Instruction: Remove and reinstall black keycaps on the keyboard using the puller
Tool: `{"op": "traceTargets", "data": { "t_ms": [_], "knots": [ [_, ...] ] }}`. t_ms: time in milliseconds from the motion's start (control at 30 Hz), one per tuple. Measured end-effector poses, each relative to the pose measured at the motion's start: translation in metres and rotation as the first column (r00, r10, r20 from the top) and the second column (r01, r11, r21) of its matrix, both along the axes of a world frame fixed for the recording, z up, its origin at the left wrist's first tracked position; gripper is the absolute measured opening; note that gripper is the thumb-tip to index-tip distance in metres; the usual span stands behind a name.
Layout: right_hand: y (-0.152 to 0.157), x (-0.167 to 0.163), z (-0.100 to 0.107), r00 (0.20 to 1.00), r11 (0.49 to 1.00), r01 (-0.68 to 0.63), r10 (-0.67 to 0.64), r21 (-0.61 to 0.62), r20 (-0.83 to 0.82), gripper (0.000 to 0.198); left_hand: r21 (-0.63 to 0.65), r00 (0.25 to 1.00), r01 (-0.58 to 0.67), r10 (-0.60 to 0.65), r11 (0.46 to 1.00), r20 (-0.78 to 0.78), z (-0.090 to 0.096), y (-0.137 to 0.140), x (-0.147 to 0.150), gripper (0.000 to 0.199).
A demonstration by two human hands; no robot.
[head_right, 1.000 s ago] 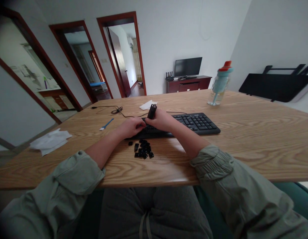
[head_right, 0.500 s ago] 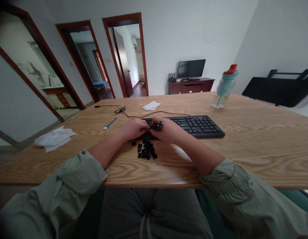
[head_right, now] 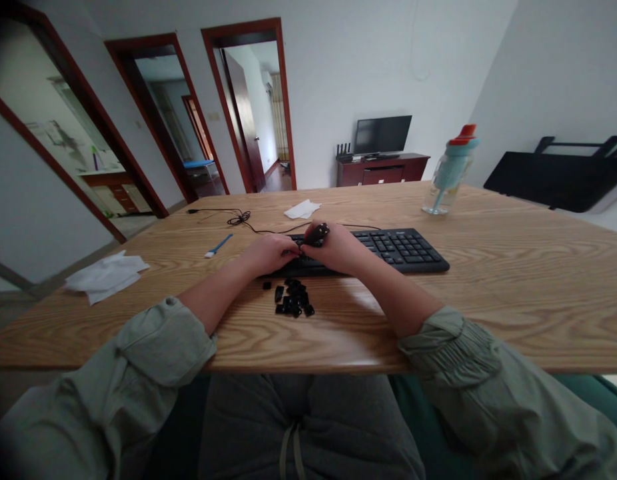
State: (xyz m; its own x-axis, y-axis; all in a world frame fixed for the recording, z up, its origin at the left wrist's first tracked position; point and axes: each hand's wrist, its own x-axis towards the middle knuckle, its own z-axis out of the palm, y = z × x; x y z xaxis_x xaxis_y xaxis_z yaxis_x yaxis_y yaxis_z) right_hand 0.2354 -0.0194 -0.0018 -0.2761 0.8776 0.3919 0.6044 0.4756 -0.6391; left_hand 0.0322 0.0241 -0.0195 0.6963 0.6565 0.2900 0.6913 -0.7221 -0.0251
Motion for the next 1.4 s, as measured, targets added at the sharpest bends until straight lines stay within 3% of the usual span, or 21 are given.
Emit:
{"op": "traceTargets", "data": {
  "t_ms": [267,600,833,1133,1400],
  "knots": [
    [0.003,-0.003,-0.001,1.000,0.997,-0.026,0.027,0.067,-0.015,0.023,0.016,0.999,-0.043,0.042,0.999,0.027,-0.004,0.002,0.000,0.021],
    [0.019,0.003,-0.009,0.973,0.999,-0.051,0.046,-0.014,-0.225,0.035,-0.073,0.982,-0.031,0.044,0.997,0.184,-0.010,0.005,0.000,0.020],
    [0.025,0.001,-0.015,0.946,0.995,-0.086,0.069,-0.040,-0.317,0.031,-0.102,0.971,-0.028,0.052,0.994,0.235,-0.003,0.003,-0.009,0.024],
    [0.037,-0.009,-0.031,0.957,0.993,-0.003,0.037,0.115,-0.289,0.030,-0.096,0.954,-0.018,0.046,0.995,0.298,-0.012,0.008,0.005,0.027],
    [0.050,-0.020,-0.040,0.976,0.987,0.017,0.018,0.157,-0.216,0.035,-0.112,0.954,-0.036,0.067,0.993,0.293,-0.015,0.011,0.005,0.028]
  ]
}}
